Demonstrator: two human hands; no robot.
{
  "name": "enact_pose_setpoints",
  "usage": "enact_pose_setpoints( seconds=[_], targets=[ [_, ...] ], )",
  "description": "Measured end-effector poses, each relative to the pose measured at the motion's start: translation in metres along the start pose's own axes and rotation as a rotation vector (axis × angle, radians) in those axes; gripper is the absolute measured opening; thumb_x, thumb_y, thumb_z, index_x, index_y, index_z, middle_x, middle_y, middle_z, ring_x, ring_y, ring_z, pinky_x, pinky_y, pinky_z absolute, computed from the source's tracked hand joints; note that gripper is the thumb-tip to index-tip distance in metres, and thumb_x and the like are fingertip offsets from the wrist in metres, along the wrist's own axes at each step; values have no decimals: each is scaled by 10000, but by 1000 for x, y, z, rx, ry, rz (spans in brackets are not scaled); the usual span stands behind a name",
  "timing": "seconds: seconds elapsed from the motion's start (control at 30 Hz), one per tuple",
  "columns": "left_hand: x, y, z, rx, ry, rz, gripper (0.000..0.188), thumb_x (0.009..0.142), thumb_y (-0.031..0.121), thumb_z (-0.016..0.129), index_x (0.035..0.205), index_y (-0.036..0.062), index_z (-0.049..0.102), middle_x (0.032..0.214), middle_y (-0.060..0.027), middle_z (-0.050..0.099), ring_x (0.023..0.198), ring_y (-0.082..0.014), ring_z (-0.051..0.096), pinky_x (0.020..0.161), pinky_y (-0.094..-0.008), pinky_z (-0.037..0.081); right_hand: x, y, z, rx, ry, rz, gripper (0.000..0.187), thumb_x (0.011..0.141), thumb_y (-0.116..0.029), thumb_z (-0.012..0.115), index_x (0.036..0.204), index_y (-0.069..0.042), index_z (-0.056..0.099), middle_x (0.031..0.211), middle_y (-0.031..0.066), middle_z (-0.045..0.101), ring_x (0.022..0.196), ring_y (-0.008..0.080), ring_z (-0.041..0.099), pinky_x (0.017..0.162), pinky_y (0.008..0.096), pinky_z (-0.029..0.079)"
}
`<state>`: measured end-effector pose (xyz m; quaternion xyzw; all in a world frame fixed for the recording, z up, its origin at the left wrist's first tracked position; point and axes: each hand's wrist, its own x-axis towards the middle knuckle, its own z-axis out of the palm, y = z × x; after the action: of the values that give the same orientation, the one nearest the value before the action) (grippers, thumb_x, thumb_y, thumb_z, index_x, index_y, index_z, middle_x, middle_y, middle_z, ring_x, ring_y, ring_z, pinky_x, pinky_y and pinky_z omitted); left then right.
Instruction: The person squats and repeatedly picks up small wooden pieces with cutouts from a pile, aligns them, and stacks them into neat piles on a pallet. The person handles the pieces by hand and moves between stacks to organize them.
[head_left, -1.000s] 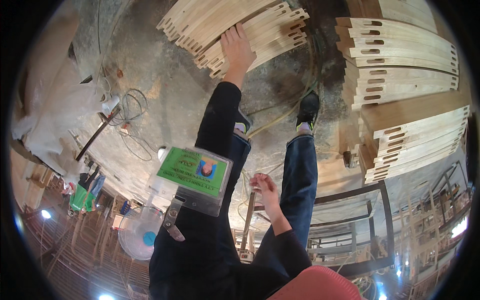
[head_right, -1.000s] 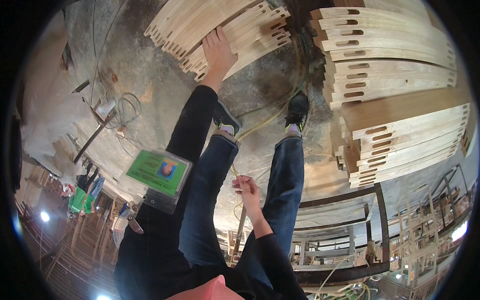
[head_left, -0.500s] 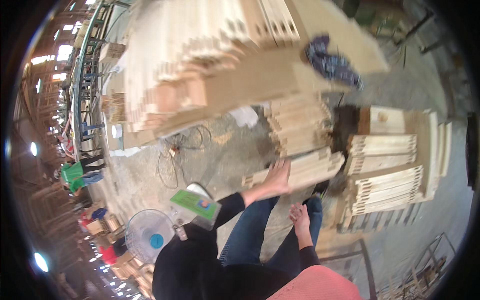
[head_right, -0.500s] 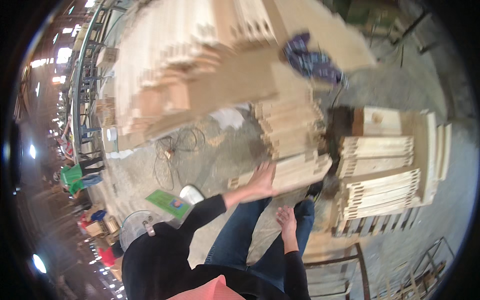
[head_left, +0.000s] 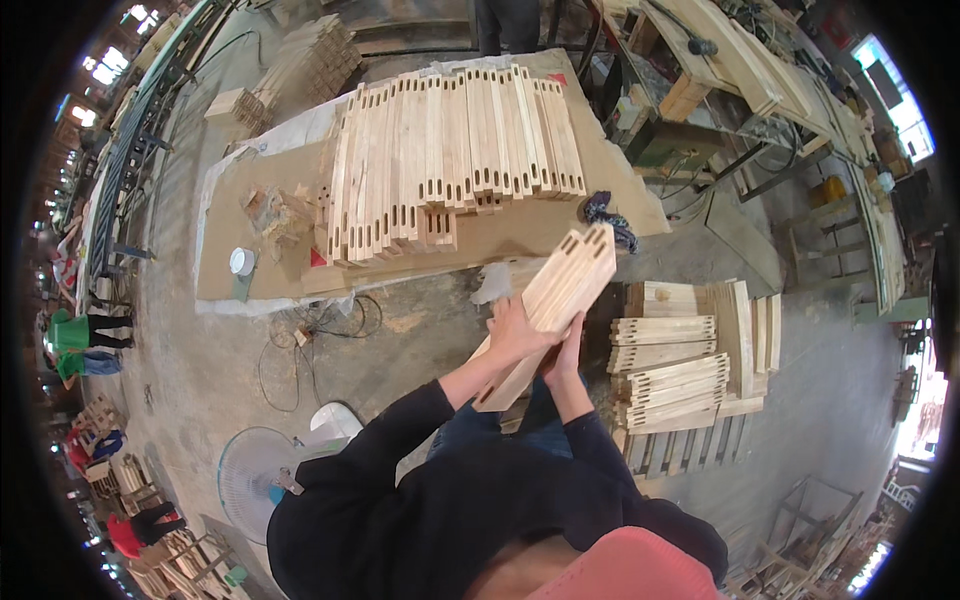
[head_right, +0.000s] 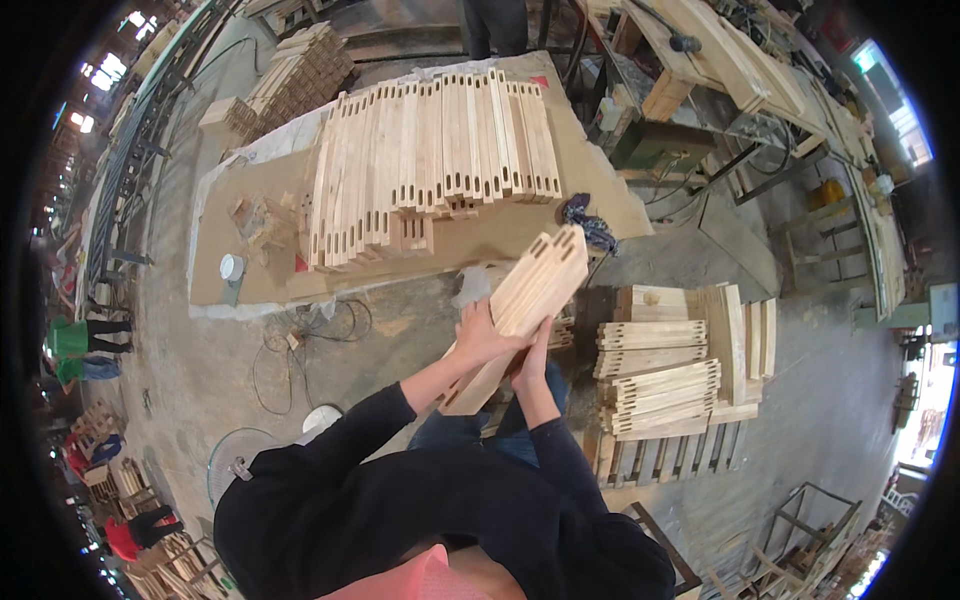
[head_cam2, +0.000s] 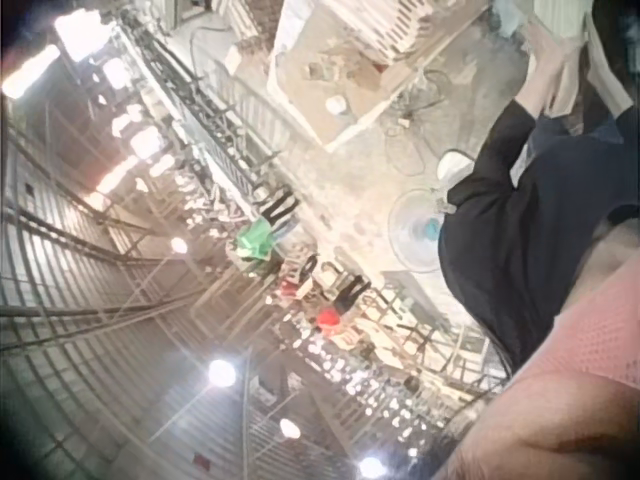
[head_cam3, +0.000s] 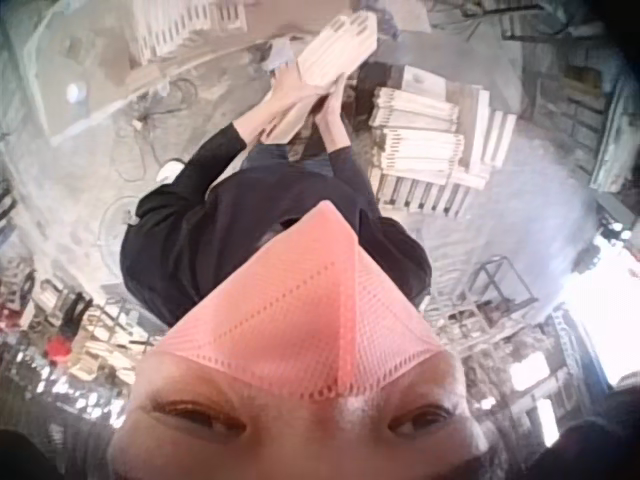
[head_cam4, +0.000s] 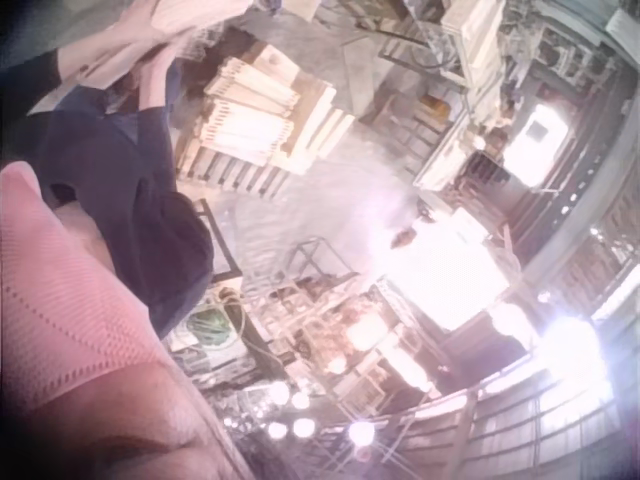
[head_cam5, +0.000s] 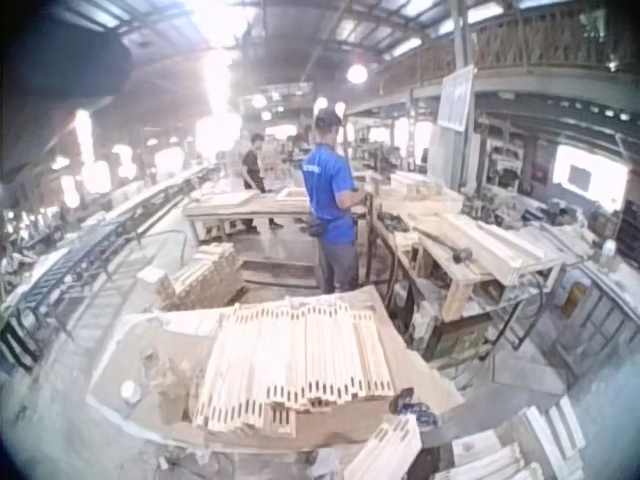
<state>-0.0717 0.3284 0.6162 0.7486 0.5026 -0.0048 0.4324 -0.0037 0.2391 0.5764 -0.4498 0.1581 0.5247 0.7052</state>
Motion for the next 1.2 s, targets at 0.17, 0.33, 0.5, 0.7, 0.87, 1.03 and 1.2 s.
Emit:
enact_pose_setpoints(
  seconds=[0.17,0.33,0.5,0.7,0.87,1.03,1.2],
  targets=[
    [37,66,-22,-106,185,73,1059,610,520,834,1381,-51,387,1277,-247,477,1259,-413,435,1032,-540,375,49,-81,28,-64,-242,-12,873,959,-730,372,1536,-76,332,1508,160,455,1357,333,471,1127,454,392],
    [74,129,-33,-76,259,125,1104,667,540,827,1441,-62,320,1299,-266,459,1267,-427,426,1037,-552,365,86,-159,62,-139,-337,-41,859,969,-720,355,1542,-80,327,1514,177,445,1352,350,478,1121,475,408],
    [126,181,-51,-19,215,106,1171,682,511,791,1496,-110,220,1367,-272,431,1305,-410,409,1089,-507,345,133,-222,96,-229,-266,-62,791,1003,-655,373,1535,-70,350,1498,146,480,1322,298,519,1094,433,438],
    [199,193,-76,44,266,179,1177,704,451,795,1487,-163,166,1333,-310,441,1284,-444,426,1089,-484,365,187,-246,153,-320,-323,-156,805,997,-684,327,1494,-59,429,1464,151,518,1321,283,524,1093,404,443],
    [259,182,-115,14,236,224,1144,720,421,794,1459,-201,180,1385,-381,372,1318,-486,386,1127,-480,327,261,-259,206,-424,-256,-127,706,1027,-591,377,1453,-39,482,1418,141,562,1283,265,551,1060,372,445],
    [273,153,-117,130,217,372,971,802,370,752,1474,-142,272,1537,-363,170,1412,-520,226,1158,-550,258,340,-238,202,-894,-43,-383,630,1073,-473,323,1461,6,454,1477,149,500,1362,254,464,1129,352,339],
    [235,84,-130,-27,143,449,755,822,301,768,1420,-40,455,1525,-292,278,1367,-457,364,1097,-507,377,374,-225,191,-761,-170,-263,643,1071,-494,336,1471,-3,449,1478,142,501,1382,244,442,1139,351,325]
  ],
)
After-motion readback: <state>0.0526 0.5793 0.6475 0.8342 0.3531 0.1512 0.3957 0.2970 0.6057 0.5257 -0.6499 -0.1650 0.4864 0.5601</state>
